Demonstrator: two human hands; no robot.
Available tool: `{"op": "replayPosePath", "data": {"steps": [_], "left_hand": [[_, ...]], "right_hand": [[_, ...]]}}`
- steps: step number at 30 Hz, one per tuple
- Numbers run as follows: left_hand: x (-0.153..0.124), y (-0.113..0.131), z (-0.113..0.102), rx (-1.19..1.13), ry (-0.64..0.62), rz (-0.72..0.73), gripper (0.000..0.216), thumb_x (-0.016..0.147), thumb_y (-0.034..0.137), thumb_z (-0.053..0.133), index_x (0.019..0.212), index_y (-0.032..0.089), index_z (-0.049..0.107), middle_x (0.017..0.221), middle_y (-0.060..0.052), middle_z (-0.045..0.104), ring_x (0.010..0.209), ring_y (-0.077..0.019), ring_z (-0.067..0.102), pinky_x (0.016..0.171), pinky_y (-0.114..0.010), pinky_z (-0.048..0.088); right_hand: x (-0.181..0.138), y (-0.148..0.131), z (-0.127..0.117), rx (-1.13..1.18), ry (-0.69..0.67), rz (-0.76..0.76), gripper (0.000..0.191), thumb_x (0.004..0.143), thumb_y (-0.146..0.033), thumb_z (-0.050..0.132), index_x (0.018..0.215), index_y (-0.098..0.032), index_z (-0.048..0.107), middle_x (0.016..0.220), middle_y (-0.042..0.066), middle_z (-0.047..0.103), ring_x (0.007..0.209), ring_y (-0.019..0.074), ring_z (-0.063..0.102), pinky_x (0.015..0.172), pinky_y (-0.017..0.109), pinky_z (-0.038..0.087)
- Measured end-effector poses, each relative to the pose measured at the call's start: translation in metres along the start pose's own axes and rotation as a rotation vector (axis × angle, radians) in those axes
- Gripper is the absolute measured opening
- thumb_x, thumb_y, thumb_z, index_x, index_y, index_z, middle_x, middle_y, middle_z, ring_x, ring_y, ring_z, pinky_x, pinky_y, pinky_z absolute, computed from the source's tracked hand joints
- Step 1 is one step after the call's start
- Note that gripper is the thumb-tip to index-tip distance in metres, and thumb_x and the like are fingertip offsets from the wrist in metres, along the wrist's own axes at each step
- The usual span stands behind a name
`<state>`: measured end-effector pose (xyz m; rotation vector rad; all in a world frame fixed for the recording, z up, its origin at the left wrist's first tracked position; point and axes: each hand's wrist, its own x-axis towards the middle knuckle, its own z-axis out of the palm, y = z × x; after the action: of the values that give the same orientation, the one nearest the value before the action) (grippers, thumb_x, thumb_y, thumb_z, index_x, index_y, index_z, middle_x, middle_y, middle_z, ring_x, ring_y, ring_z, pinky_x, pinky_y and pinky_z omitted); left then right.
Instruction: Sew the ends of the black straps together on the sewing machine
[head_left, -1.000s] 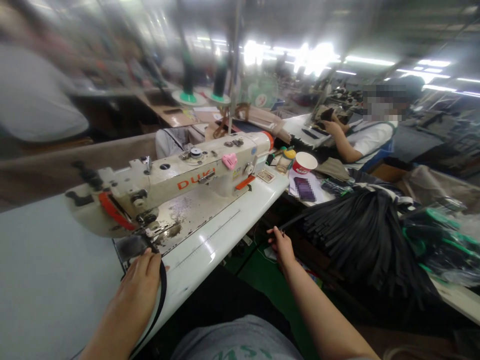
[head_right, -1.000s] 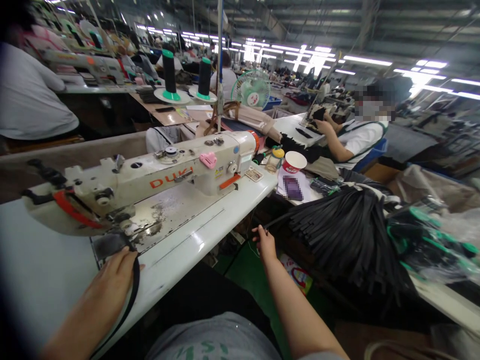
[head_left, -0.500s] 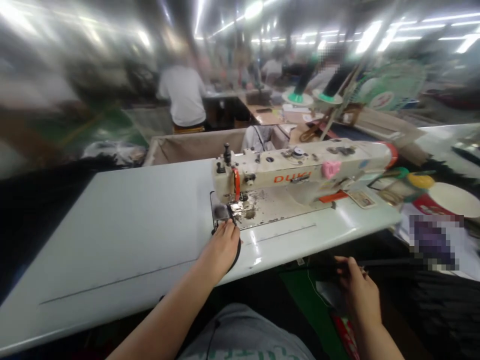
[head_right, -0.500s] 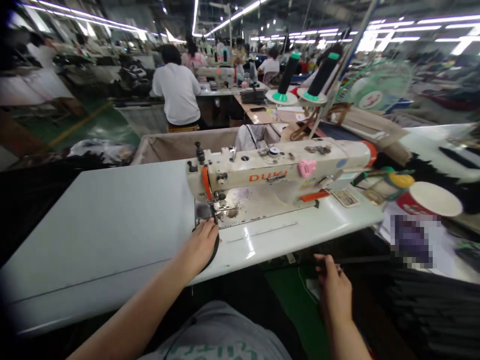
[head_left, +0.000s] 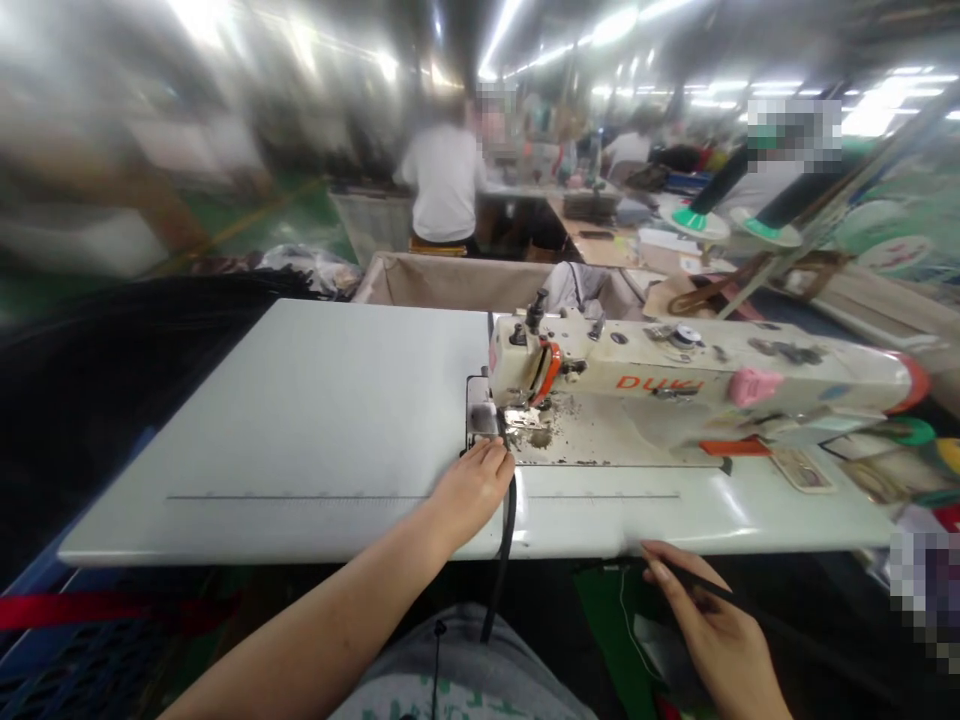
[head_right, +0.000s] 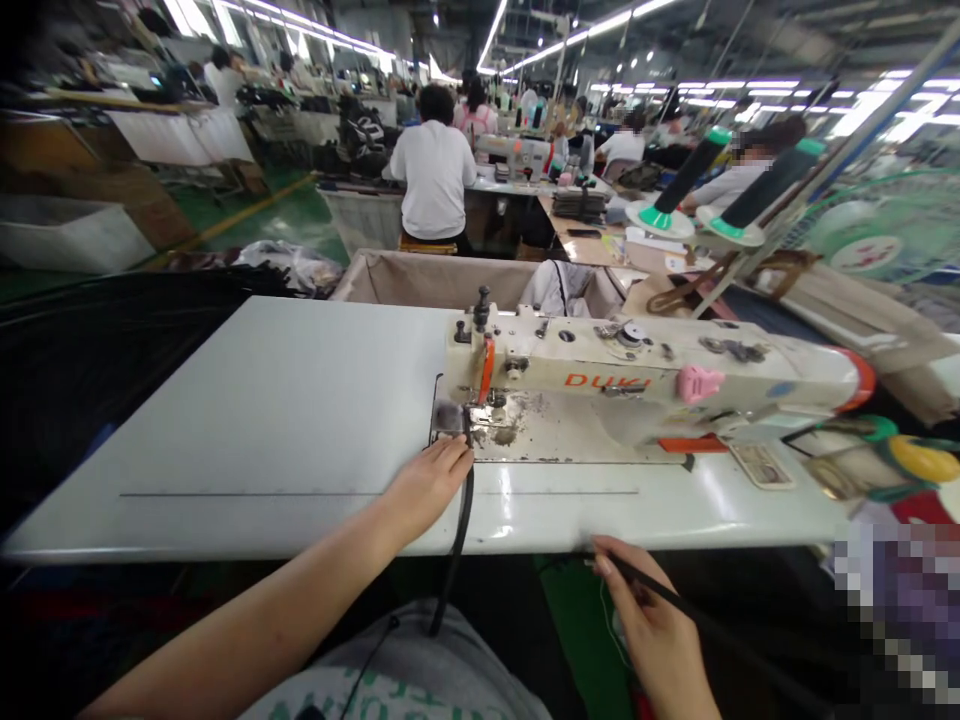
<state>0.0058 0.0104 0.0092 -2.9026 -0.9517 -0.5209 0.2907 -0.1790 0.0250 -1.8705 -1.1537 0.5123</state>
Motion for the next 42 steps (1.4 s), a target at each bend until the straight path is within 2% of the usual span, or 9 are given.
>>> {"op": "replayPosePath", "data": {"steps": [3, 6, 10, 14, 17, 21, 25, 32, 42], "left_hand": [[0.0, -0.001, 0.002, 0.029, 0.036, 0.014, 0.027, 0.099, 0.006, 0.046, 0.121, 0.01, 0.063, 0.126, -0.017, 0.067, 0.127, -0.0249, 0.064, 0.118, -0.043, 0.047], [0.0, 0.001, 0.001, 0.036, 0.044, 0.025, 0.026, 0.1, 0.007, 0.046, 0.12, 0.01, 0.063, 0.128, -0.017, 0.067, 0.127, -0.0238, 0.064, 0.12, -0.042, 0.043], [0.0, 0.002, -0.001, 0.032, 0.047, 0.012, 0.026, 0.1, 0.008, 0.048, 0.122, 0.011, 0.063, 0.128, -0.015, 0.067, 0.127, -0.0227, 0.063, 0.122, -0.04, 0.04], [0.0, 0.002, 0.001, 0.062, 0.058, 0.023, 0.026, 0.101, 0.008, 0.047, 0.121, 0.01, 0.064, 0.128, -0.016, 0.067, 0.126, -0.0227, 0.064, 0.12, -0.039, 0.042], [0.0, 0.002, 0.001, 0.057, 0.053, 0.026, 0.024, 0.1, 0.009, 0.049, 0.119, 0.009, 0.065, 0.125, -0.017, 0.068, 0.124, -0.0232, 0.064, 0.119, -0.039, 0.043], [0.001, 0.001, -0.003, 0.012, 0.021, 0.025, 0.024, 0.1, 0.009, 0.049, 0.119, 0.01, 0.064, 0.128, -0.018, 0.066, 0.125, -0.0233, 0.064, 0.119, -0.04, 0.043], [0.001, 0.001, -0.006, -0.009, 0.014, 0.023, 0.026, 0.102, 0.01, 0.045, 0.12, 0.01, 0.064, 0.129, -0.018, 0.066, 0.122, -0.023, 0.065, 0.116, -0.042, 0.046], [-0.001, 0.002, 0.0, 0.018, 0.053, 0.008, 0.023, 0.102, 0.011, 0.048, 0.118, 0.01, 0.065, 0.127, -0.017, 0.068, 0.12, -0.0225, 0.067, 0.119, -0.041, 0.044], [-0.002, 0.001, 0.0, -0.015, 0.056, 0.005, 0.021, 0.101, 0.012, 0.051, 0.115, 0.01, 0.067, 0.126, -0.017, 0.069, 0.121, -0.0218, 0.067, 0.118, -0.039, 0.045]], "right_hand": [[0.002, -0.002, 0.001, -0.064, -0.134, -0.151, 0.049, 0.085, -0.072, 0.067, 0.092, -0.026, 0.085, 0.097, 0.011, 0.079, 0.089, 0.0281, 0.076, 0.091, 0.04, 0.063], [0.003, -0.002, 0.003, -0.101, -0.229, -0.192, 0.049, 0.087, -0.071, 0.065, 0.09, -0.027, 0.086, 0.098, 0.012, 0.079, 0.094, 0.0295, 0.076, 0.09, 0.038, 0.064], [0.003, -0.003, 0.007, -0.088, -0.334, -0.072, 0.046, 0.079, -0.07, 0.074, 0.087, -0.026, 0.087, 0.093, 0.01, 0.081, 0.089, 0.0304, 0.077, 0.09, 0.036, 0.063], [0.004, -0.008, 0.014, -0.042, -0.388, 0.036, 0.046, 0.07, -0.066, 0.082, 0.092, -0.026, 0.086, 0.084, 0.006, 0.08, 0.081, 0.0274, 0.077, 0.076, 0.028, 0.063], [0.004, -0.014, 0.02, -0.034, -0.369, 0.056, 0.058, 0.072, -0.065, 0.08, 0.111, -0.023, 0.083, 0.073, 0.003, 0.075, 0.068, 0.022, 0.073, 0.068, 0.025, 0.06], [0.002, -0.021, 0.032, -0.044, -0.261, 0.087, 0.073, 0.081, -0.071, 0.069, 0.131, -0.018, 0.075, 0.07, 0.003, 0.071, 0.062, 0.0199, 0.066, 0.06, 0.026, 0.057], [0.0, -0.027, 0.044, -0.057, -0.216, 0.133, 0.081, 0.083, -0.077, 0.063, 0.135, -0.015, 0.072, 0.068, 0.003, 0.068, 0.056, 0.0185, 0.061, 0.052, 0.026, 0.05], [0.004, -0.034, 0.053, -0.066, -0.24, 0.151, 0.097, 0.082, -0.082, 0.058, 0.14, -0.005, 0.065, 0.068, 0.004, 0.067, 0.061, 0.0195, 0.061, 0.053, 0.027, 0.046], [0.006, -0.033, 0.06, -0.076, -0.246, 0.166, 0.094, 0.082, -0.081, 0.06, 0.138, -0.007, 0.067, 0.07, 0.004, 0.068, 0.063, 0.0194, 0.061, 0.054, 0.027, 0.046]]}}
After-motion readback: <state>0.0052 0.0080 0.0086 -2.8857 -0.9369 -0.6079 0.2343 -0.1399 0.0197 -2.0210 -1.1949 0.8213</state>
